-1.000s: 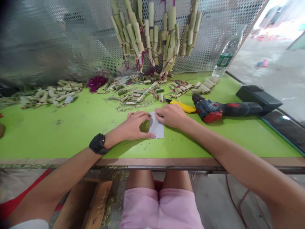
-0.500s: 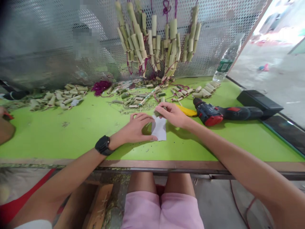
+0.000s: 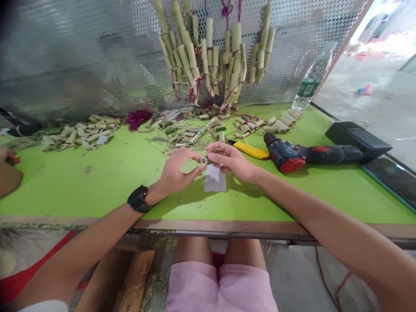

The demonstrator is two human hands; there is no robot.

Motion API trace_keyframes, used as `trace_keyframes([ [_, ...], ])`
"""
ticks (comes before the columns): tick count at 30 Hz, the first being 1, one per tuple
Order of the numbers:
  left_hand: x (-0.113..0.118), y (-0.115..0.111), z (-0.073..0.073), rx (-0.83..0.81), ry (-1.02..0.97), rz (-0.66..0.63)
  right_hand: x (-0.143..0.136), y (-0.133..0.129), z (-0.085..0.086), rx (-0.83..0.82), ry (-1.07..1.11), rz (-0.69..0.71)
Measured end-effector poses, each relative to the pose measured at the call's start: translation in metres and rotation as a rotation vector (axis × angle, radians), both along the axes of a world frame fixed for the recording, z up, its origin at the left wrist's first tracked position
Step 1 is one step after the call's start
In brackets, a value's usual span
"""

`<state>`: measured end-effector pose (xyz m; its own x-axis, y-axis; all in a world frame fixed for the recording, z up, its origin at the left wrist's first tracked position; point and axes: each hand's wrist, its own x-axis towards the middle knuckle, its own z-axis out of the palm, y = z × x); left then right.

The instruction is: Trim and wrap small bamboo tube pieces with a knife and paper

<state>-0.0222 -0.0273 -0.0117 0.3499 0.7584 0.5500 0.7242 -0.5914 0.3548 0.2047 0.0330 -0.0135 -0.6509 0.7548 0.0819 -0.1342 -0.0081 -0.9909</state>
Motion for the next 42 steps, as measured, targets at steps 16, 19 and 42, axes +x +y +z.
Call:
trace_keyframes([
  [16, -0.001, 0.004, -0.009, 0.264, -0.051, -0.119, 0.003, 0.007, -0.001, -0.081, 0.151, 0.043],
  [19, -0.001, 0.005, -0.010, 0.282, -0.064, -0.128, 0.003, 0.008, -0.003, -0.023, 0.148, 0.015],
  [42, -0.006, 0.012, -0.016, 0.163, -0.044, -0.064, 0.008, 0.014, -0.003, 0.297, -0.049, -0.067],
])
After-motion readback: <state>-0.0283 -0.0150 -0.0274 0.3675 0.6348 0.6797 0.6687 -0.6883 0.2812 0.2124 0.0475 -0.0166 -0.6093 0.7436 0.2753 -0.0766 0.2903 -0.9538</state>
